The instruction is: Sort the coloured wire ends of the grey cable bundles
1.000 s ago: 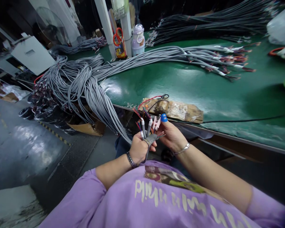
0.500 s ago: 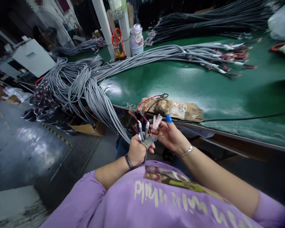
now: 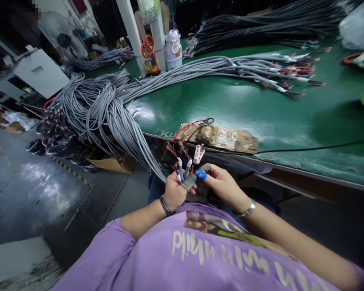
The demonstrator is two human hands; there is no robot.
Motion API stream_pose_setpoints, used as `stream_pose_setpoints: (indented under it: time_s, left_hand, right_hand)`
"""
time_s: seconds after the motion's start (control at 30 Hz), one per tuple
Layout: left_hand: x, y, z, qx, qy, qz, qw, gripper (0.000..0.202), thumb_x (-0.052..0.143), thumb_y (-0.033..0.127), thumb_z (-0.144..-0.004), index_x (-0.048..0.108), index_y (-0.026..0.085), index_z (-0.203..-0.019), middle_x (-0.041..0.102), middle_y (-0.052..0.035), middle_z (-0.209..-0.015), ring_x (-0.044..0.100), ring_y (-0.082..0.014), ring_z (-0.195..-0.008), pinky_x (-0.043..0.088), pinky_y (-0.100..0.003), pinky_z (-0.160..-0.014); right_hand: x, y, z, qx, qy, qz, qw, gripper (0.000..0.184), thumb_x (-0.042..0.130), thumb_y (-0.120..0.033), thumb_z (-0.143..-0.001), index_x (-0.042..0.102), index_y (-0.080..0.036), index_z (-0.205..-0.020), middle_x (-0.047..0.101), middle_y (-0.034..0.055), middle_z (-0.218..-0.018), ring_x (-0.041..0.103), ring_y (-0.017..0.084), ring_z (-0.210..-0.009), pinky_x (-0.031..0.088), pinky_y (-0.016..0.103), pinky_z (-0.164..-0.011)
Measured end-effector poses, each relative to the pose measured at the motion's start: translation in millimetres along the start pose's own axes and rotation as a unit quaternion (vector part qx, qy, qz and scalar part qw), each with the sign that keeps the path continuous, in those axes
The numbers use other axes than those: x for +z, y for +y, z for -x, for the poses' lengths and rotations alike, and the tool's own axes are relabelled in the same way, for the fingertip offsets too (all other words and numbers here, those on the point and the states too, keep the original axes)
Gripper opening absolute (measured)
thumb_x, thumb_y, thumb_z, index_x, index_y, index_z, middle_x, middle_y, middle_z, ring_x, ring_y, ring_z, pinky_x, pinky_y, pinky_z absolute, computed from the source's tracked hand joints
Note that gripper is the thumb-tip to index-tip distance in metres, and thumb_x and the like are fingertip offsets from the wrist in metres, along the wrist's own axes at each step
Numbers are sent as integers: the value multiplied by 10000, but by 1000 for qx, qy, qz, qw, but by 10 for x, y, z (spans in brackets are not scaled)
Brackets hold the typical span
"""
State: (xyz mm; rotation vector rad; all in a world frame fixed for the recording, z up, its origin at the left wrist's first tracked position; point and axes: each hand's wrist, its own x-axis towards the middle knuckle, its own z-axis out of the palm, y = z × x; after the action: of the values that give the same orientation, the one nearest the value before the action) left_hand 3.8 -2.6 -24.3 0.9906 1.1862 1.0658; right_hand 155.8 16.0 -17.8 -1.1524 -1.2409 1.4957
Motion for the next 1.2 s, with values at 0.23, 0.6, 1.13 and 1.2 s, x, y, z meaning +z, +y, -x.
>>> stream_pose_setpoints:
  time_s: [0.23, 0.6, 1.13, 1.2]
  left_hand:
    - [-84, 36, -53, -52, -82, -13, 995, 475, 790, 556, -612, 582, 142, -718, 634, -14, -587, 590, -114, -479, 491, -226, -490]
    - [-147, -53, -18, -43, -72, 0, 996, 487, 766, 581, -641, 601, 132, -734, 634, -21, -579, 589, -112, -467, 480, -222, -477]
    - [-107, -50, 4, -15, -8, -14, 1000, 488, 760, 590, -648, 571, 144, -705, 624, -11, -563, 581, -106, -458, 462, -205, -450]
    - [-112, -33, -4, -19, -11, -7, 1000, 475, 761, 574, -658, 566, 144, -709, 623, -11, -562, 582, -106, -453, 445, -196, -442]
  right_hand:
    - [-98, -54, -57, -66, -48, 105, 991, 334, 636, -538, -799, 614, -211, -732, 624, 10, -659, 509, 152, -582, 438, 285, -561]
    - [-44, 8, -31, -37, 26, 67, 997, 462, 577, -660, -794, 572, -211, -684, 560, -4, -577, 492, 133, -510, 431, 275, -522]
    - [-24, 23, -8, -3, -65, 60, 996, 289, 670, -484, -767, 576, -211, -754, 578, -5, -641, 505, 132, -538, 435, 273, -512]
    - [-22, 35, -12, -31, -54, 75, 995, 262, 637, -466, -803, 578, -213, -765, 584, 2, -643, 517, 142, -559, 452, 283, -539]
